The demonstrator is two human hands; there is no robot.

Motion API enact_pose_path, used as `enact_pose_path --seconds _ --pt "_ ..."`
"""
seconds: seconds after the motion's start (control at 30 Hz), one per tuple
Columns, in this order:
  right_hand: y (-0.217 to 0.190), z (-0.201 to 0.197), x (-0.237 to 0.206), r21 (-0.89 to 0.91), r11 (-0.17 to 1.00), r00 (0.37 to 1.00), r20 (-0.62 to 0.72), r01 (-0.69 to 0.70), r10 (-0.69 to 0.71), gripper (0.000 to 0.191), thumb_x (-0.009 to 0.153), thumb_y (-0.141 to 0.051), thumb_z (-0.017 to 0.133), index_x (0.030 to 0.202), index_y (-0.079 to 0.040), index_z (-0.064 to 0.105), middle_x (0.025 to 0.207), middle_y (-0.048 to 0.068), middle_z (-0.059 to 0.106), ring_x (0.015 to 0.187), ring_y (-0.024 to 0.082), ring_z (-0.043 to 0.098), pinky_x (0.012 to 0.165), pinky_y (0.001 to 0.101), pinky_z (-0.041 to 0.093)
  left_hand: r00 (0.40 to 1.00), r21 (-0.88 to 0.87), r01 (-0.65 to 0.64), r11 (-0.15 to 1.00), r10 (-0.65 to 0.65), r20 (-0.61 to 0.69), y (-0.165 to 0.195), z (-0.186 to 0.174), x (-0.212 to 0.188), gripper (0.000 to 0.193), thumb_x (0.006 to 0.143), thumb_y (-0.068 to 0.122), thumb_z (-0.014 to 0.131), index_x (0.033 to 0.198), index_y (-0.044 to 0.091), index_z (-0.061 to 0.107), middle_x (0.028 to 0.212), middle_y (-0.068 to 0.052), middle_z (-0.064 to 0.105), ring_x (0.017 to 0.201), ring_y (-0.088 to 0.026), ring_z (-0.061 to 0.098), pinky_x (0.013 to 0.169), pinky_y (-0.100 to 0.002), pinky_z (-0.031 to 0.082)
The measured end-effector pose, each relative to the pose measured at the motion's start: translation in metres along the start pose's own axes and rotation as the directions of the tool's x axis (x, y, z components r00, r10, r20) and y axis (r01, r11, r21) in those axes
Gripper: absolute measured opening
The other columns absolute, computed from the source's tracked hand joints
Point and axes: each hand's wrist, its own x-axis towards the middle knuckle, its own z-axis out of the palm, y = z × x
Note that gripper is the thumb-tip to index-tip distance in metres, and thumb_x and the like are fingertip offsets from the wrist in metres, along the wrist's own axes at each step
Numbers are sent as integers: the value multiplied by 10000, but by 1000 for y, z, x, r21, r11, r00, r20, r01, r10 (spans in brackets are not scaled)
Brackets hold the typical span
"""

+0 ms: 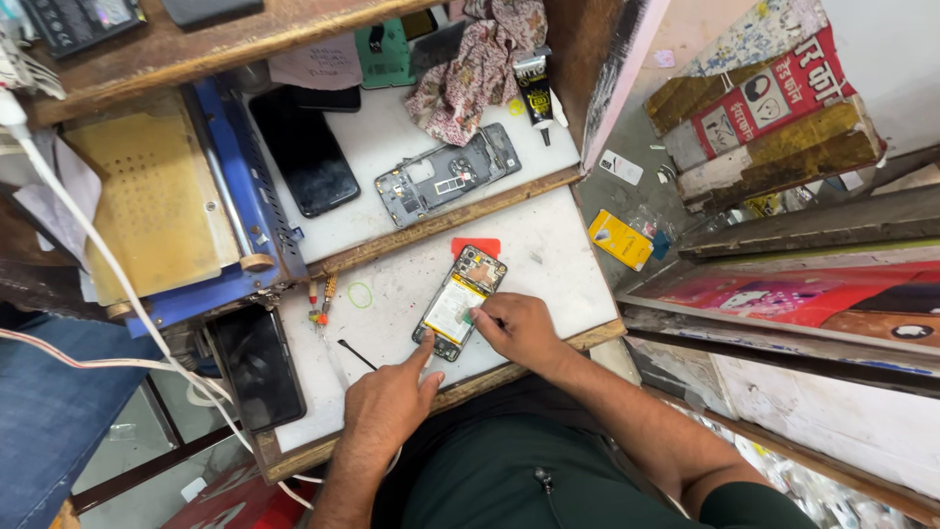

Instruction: The person holds a smartphone connected to a charging cable, then flips it to expose the internal components. They repeatedly press and adjust the battery connector area with their fingers while the phone remains on the workbench.

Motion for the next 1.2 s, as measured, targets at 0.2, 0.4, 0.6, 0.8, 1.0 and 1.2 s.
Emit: enact_pose_path --seconds 0.2,0.4,0.6,0.8,1.0,1.2 --pt "-2 0 2 -32 999 1000 10 23 -23 190 934 -177 717 785 -57 713 708 90 674 599 264 652 529 380 504 1000 -2 -9 1000 9 -16 0 1 2 622 978 528 541 1553 352 380 769 -125 740 772 -325 748 727 -491 596" --pt "1 0 1 -50 999 999 47 16 -13 211 930 -191 720 765 -59 711 661 87 645 571 261 634 509 388 483 998 -20 -2 1000 1 -56 1 5 0 609 976 526 547 1542 355 402 782 -124 743 782 -330 747 733 -495 595" --pt "3 -2 1 -58 998 998 54 32 -29 190 928 -193 724 789 -63 720 668 84 642 588 266 634 519 397 484 999 -27 31 999 -31 -31 2 4 1 613 973 535 547 1546 379 392 802 -128 744 805 -337 751 757 -492 597" --pt "1 -1 2 -109 994 997 76 26 -17 175 909 -210 733 804 -71 734 678 79 657 611 268 647 537 403 494 997 -61 18 998 -23 -74 1 5 -4 608 963 532 561 1535 379 418 807 -127 750 815 -343 750 775 -498 596" --pt "-2 -3 3 -111 993 993 117 44 -30 153 917 -219 729 854 -81 743 718 64 688 649 257 674 569 386 527 997 -63 76 995 -75 19 0 -3 -1 594 966 563 536 1530 431 407 824 -130 759 842 -317 763 830 -480 602" --pt "-13 -12 6 -78 994 987 143 81 -69 141 920 -216 731 876 -82 744 779 76 716 725 283 693 634 400 550 998 -83 63 995 -64 -14 -1 -4 0 563 957 574 540 1500 454 452 841 -130 759 867 -330 755 833 -492 598"
